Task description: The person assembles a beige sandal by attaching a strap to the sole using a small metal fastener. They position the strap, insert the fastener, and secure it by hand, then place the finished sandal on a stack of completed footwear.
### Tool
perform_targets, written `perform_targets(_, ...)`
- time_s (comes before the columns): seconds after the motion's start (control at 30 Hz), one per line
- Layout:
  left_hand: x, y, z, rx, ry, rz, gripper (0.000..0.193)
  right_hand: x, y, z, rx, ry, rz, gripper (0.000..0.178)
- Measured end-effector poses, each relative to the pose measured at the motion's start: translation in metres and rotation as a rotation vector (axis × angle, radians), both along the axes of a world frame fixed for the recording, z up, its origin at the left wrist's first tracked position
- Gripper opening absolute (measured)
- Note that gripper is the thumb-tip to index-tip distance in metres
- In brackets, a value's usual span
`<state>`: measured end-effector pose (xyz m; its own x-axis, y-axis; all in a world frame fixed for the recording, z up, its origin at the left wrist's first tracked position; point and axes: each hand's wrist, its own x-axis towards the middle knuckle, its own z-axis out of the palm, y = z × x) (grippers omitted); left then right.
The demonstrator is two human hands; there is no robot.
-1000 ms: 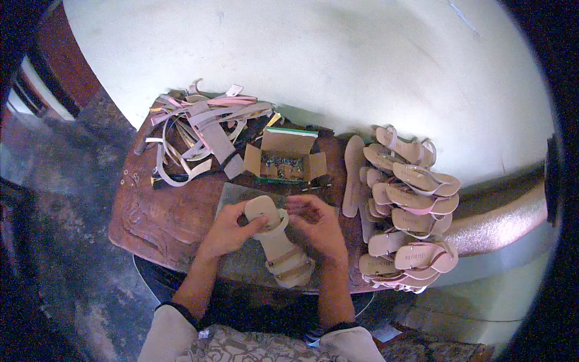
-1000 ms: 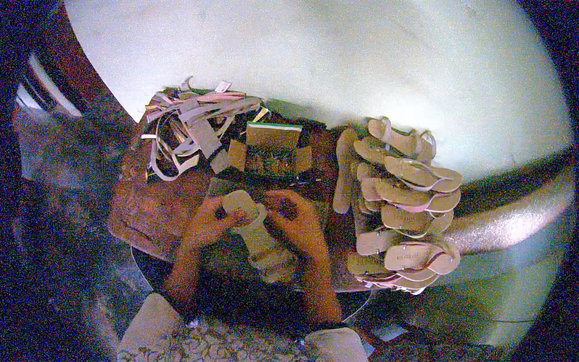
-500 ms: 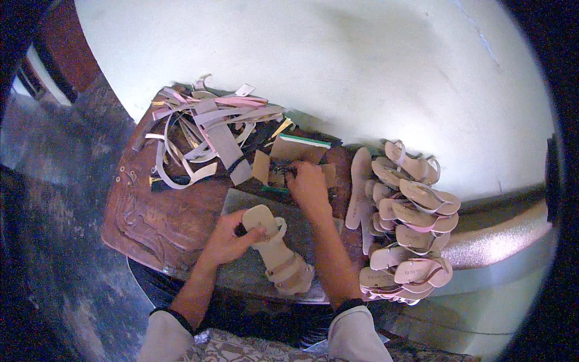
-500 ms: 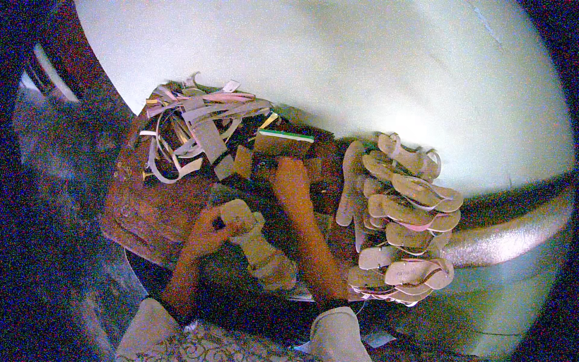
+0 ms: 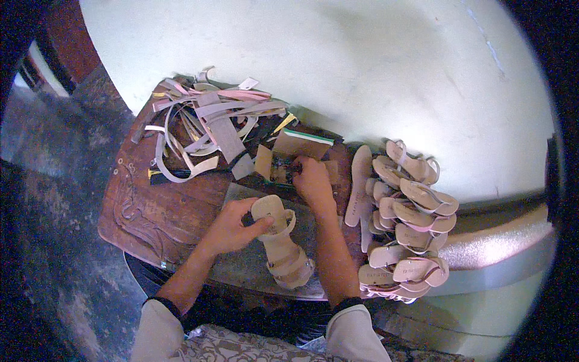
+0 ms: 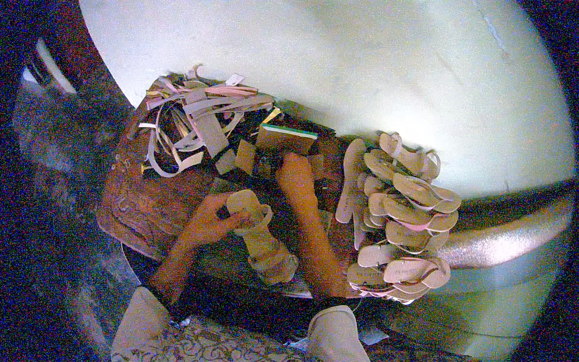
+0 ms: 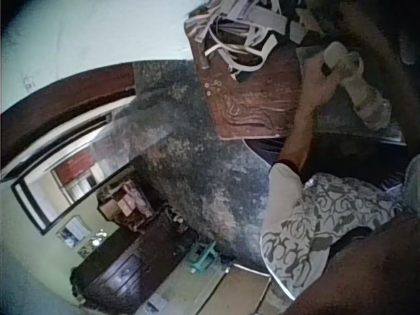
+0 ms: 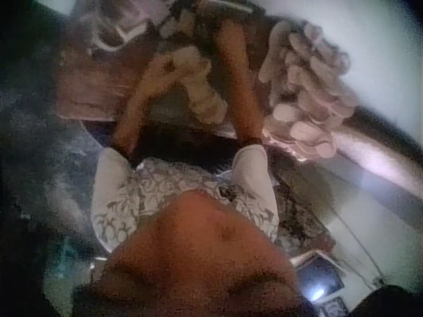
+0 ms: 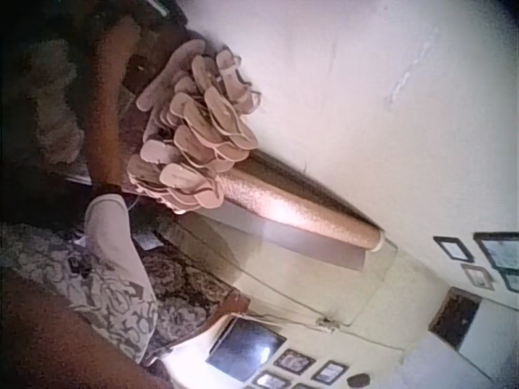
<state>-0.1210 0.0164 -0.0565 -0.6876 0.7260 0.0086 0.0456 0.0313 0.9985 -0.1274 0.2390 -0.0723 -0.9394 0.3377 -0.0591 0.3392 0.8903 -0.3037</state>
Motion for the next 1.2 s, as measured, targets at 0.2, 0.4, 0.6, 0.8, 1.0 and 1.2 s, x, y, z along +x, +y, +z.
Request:
perform_targets(0.2,0.005,-0.001,0.01,-0.001,-0.061,0.022,0.022,0.0,0.011,-0.017,0.007,0.006,-0.013,0.022)
perform_targets(0.4,0.014,-0.013,0.003,-0.012,-0.093,0.118,0.022,0.003,0.002,-0.005,-0.011,0.038,-0.014,0.02)
perform_targets(0.6,0.022,-0.018,0.006,-0.022,-0.095,0.164,0.022,0.015,-0.006,0.016,0.014,0.215,0.017,0.019)
perform_targets(0.8,0.029,-0.021,0.012,-0.045,-0.092,0.175,0.022,0.065,-0.019,0.04,-0.434,0.374,0.065,0.016)
perform_targets(1.0,0.036,-0.018,0.009,-0.007,-0.12,0.184,0.022,0.098,-0.025,0.039,-0.589,0.335,-0.035,0.013)
perform_targets(1.2,0.039,-0.023,0.017,-0.003,-0.117,0.258,0.021,0.104,-0.015,0.029,-0.613,0.346,-0.059,0.017)
